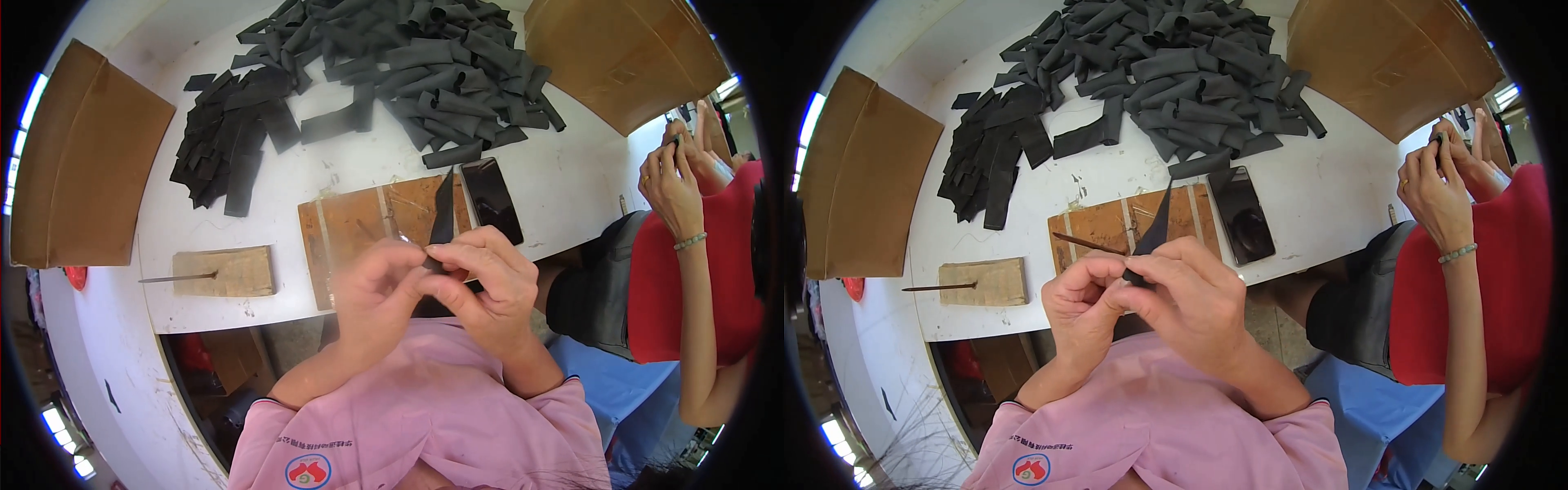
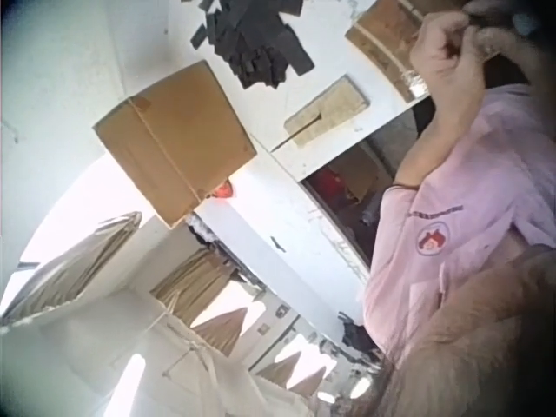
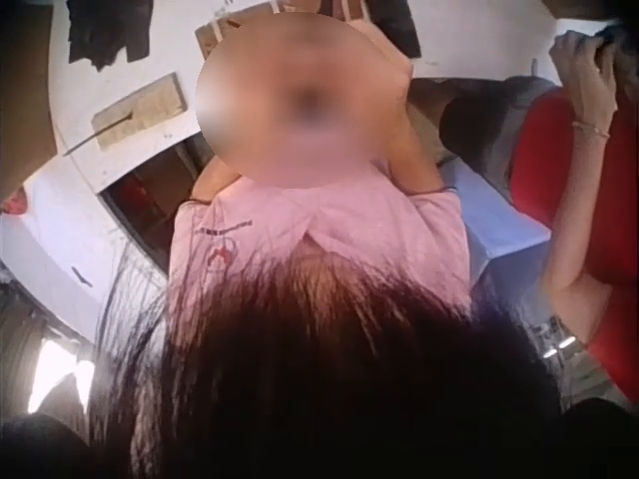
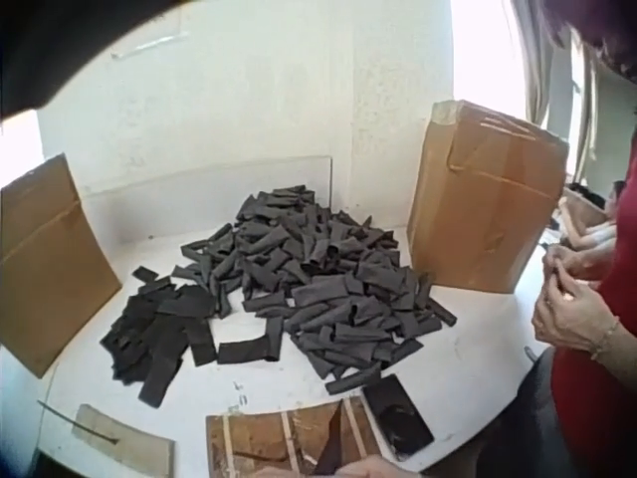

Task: Sorting and inspecting small black rectangular manufacturing components on a work table.

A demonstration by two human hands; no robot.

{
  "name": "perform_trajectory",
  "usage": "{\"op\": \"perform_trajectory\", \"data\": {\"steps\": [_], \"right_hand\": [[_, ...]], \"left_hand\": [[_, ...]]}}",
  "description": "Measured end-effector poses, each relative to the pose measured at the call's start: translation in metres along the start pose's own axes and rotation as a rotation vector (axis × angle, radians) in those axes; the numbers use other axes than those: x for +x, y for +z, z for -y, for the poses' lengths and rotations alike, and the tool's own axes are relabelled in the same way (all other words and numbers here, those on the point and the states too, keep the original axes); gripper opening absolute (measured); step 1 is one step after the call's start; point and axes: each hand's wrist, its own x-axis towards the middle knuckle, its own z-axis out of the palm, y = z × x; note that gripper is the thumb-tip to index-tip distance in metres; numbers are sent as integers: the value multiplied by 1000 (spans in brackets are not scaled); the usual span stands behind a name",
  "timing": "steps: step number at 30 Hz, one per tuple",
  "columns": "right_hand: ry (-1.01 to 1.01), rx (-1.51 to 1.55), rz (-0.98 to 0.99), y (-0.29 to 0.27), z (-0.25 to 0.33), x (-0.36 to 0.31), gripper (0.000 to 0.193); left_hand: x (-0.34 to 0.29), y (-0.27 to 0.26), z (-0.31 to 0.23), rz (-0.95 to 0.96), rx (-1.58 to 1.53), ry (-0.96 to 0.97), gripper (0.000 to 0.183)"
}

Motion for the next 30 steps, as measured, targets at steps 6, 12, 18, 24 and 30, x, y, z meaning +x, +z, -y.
{"op": "perform_trajectory", "data": {"steps": [6,12,18,24,30], "right_hand": [[75,-37,-81,5,4,-6,26],[57,-84,-5,14,-12,-9,20],[-91,-400,-80,32,-29,-15,18],[31,-193,-120,30,-34,-28,18],[514,825,181,40,-48,-33,9]], "left_hand": [[-3,2,1,-51,-23,-52,8],[1,-3,24,-103,487,270,7],[6,8,41,-391,493,356,12],[3,-10,27,-111,-107,-128,17],[-2,-29,29,13,-271,-159,33]]}}
